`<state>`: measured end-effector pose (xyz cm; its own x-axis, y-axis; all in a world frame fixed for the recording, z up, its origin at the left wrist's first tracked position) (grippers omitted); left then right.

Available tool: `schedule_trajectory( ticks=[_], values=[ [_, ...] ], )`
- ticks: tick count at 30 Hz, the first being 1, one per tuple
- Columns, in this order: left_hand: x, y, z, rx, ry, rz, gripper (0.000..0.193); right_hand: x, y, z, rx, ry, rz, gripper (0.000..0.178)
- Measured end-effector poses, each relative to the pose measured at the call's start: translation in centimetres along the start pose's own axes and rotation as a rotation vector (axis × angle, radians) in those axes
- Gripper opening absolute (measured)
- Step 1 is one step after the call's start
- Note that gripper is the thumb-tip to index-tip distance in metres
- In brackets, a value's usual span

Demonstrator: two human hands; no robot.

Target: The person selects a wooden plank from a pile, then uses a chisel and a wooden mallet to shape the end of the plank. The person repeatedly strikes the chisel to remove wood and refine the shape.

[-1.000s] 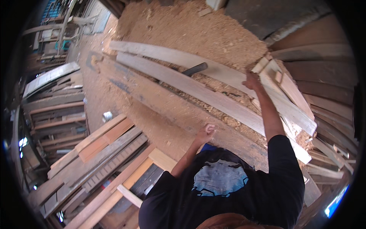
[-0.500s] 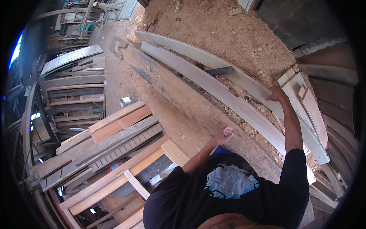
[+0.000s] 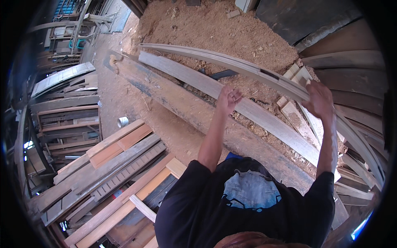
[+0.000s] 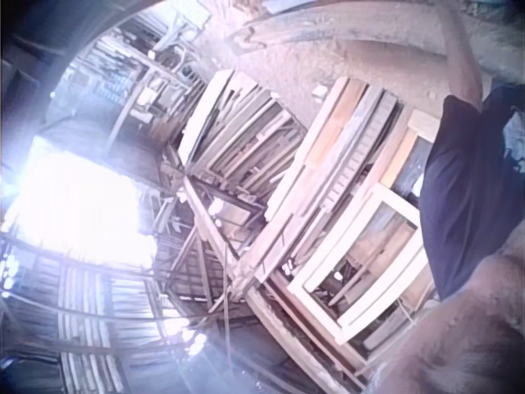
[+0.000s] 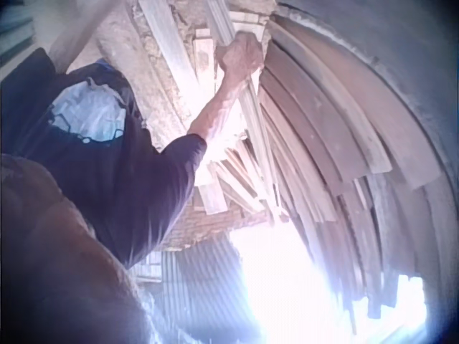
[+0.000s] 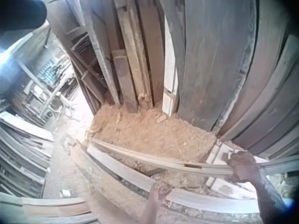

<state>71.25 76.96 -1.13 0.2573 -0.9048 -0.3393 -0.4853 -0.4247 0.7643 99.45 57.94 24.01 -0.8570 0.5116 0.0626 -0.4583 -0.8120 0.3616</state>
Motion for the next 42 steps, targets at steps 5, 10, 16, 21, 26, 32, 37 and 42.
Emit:
schedule_trajectory(
  ticks=[5,10,16,21,26,32,37,42],
  values=[
    [0.0,-3.0,-5.8,0.017,0.481,0.030,0.049,3.3,9.5,2.8,-0.037,-0.019,-0.027,0.033],
    [1.6,-4.1,1.1,-0.065,0.403,-0.222,0.045,5.2,15.0,-6.7,0.068,-0.238,-0.168,0.036],
    [7.6,1.0,5.5,-0.088,0.457,-0.097,0.070,5.2,23.4,-16.1,0.242,-0.517,-0.265,0.058],
    [8.5,5.8,3.3,-0.040,0.391,-0.119,0.076,5.8,26.7,-21.0,0.346,-0.500,-0.229,0.060],
    [8.5,6.6,6.4,-0.018,0.402,-0.190,0.075,6.6,28.8,-23.2,0.381,-0.597,-0.226,0.065],
    [8.7,10.1,10.6,0.103,0.403,-0.192,0.071,8.1,31.3,-25.1,0.332,-0.658,-0.154,0.058],
    [11.6,13.6,14.8,-0.088,0.410,-0.207,0.076,7.1,33.7,-26.8,0.306,-0.643,-0.088,0.053],
    [14.1,14.6,20.9,-0.299,-0.014,-0.139,0.088,6.1,34.6,-29.5,0.331,-0.524,-0.029,0.047]
  ],
)
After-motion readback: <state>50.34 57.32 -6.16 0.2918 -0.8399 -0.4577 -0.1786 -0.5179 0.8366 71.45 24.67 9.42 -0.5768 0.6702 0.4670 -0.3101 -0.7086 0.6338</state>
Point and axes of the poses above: each hand's wrist, its own y-axis away from the middle knuckle, its own z-axis out of the back of the hand, x = y × z, the point moved 10 cm from there along -y, towards the middle knuckle, and after that the axes turned 9 degrees about y, right-handed, at the moved point
